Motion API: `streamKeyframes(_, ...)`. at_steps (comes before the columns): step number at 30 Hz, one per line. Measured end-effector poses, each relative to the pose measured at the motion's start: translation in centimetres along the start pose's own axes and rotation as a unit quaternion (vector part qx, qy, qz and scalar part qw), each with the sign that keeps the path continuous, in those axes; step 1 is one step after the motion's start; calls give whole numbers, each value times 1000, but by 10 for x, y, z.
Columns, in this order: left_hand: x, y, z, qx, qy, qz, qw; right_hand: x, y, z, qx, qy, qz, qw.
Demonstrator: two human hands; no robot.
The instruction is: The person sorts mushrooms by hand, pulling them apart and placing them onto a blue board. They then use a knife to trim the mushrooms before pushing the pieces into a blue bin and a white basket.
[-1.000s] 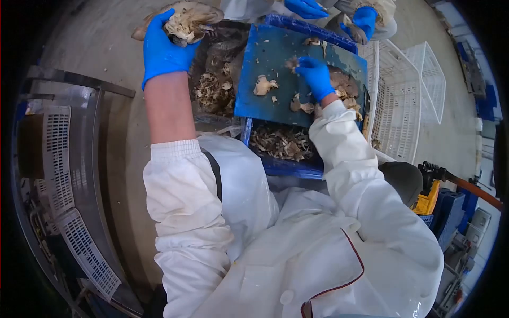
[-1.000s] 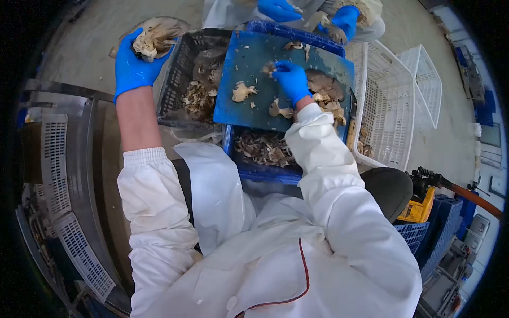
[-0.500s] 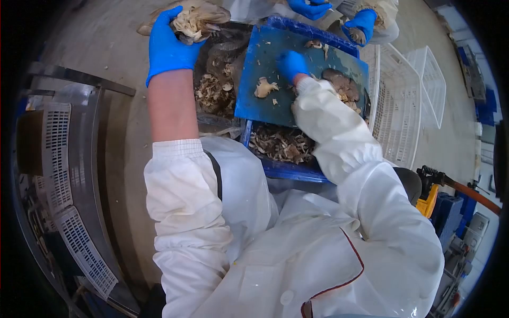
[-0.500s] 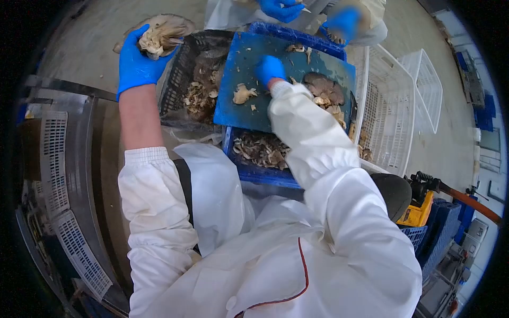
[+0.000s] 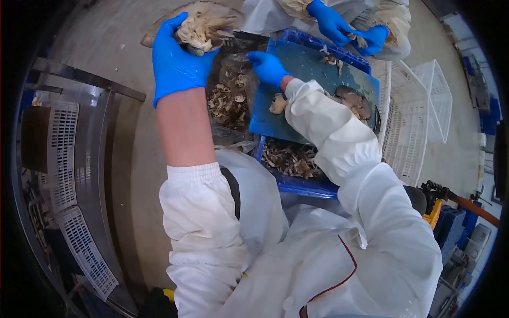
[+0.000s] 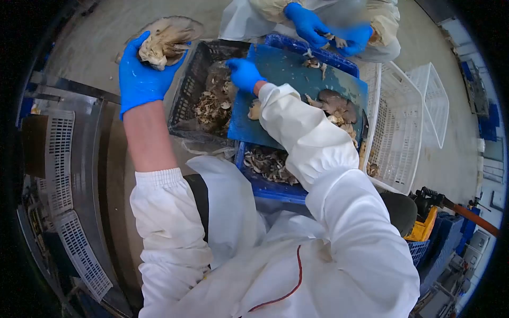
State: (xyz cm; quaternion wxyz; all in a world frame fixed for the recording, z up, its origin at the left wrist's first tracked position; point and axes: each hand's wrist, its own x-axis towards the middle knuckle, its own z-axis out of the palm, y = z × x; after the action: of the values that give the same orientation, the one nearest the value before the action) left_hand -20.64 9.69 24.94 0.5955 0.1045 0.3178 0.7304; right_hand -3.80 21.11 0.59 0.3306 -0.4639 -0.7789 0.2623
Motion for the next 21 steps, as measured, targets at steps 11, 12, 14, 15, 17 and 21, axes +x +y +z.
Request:
streamKeyframes(11, 1, -1, 4, -30, -21, -22, 999, -38, -73, 7, 116, -97, 27, 988)
streamKeyframes(12, -3, -1, 4, -28, -13, -22, 999, -62, -82, 1, 112, -27, 19, 993)
streamKeyframes(14, -4, 0, -4, -11, -32, -9, 999, -110, -89, -15, -35, -13, -30, 999)
streamKeyframes(15, -4, 2, -6, -2, -45, -1, 999, -130, -91, -22, -68, -14, -40, 997)
streamKeyframes(17, -10, 5, -8, -3, -36, -17, 999, -165, -93, -32, -132, -17, -56, 989)
streamKeyframes(21, -16, 5, -11, -1, -17, -30, 999, -197, -92, -42, -170, -42, -49, 983)
